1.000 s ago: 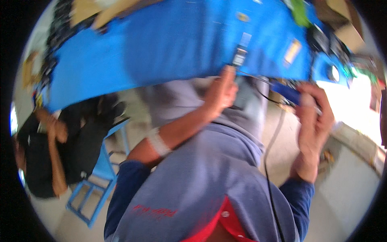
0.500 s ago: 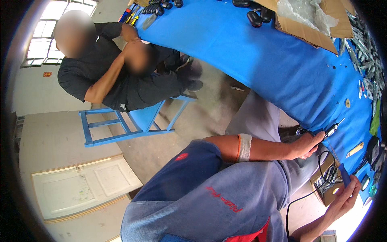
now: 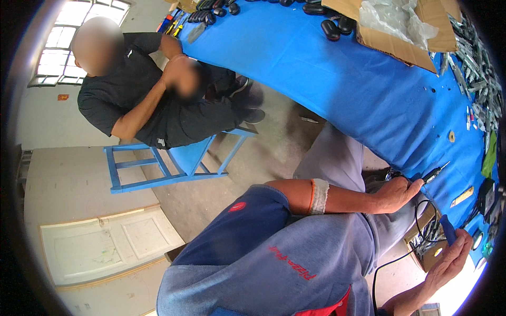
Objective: The person uses a screwdriver to work on a small motor component on a blue workbench, then wipes parts of the component with a green cloth.
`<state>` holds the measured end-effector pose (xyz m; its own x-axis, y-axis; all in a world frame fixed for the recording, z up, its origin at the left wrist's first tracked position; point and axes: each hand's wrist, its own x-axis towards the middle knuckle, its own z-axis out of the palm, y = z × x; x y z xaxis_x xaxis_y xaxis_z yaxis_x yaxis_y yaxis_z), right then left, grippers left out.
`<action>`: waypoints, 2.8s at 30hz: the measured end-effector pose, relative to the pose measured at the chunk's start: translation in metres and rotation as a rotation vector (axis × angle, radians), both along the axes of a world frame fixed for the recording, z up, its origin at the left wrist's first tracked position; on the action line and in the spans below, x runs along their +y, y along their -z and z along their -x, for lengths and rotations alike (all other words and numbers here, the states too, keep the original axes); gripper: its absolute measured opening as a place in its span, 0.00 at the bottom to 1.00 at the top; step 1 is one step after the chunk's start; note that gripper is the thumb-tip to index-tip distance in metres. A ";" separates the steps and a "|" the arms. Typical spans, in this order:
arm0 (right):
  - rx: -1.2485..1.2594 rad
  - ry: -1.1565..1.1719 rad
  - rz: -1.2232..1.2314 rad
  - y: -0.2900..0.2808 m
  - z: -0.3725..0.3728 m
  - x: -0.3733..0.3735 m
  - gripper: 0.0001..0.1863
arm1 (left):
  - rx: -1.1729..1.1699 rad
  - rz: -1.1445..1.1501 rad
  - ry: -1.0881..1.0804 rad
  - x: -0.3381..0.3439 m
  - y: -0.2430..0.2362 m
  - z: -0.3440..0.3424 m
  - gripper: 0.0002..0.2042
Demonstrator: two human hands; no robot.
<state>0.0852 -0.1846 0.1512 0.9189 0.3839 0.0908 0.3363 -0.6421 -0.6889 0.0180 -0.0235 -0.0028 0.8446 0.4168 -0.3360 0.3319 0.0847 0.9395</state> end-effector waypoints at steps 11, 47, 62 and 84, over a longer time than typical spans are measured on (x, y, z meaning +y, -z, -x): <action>0.008 -0.083 -0.125 0.002 0.006 0.004 0.14 | 0.030 -0.047 0.038 0.012 -0.008 0.003 0.33; 0.197 -0.156 -0.196 0.001 -0.005 0.014 0.13 | -0.009 -0.223 0.003 0.019 0.000 0.008 0.31; 0.257 -0.031 -0.279 0.005 -0.004 0.007 0.19 | 0.032 -0.180 0.004 0.024 -0.015 0.011 0.34; 0.198 -0.169 -0.174 0.014 -0.007 -0.006 0.13 | 0.008 -0.194 -0.022 0.020 -0.006 0.009 0.34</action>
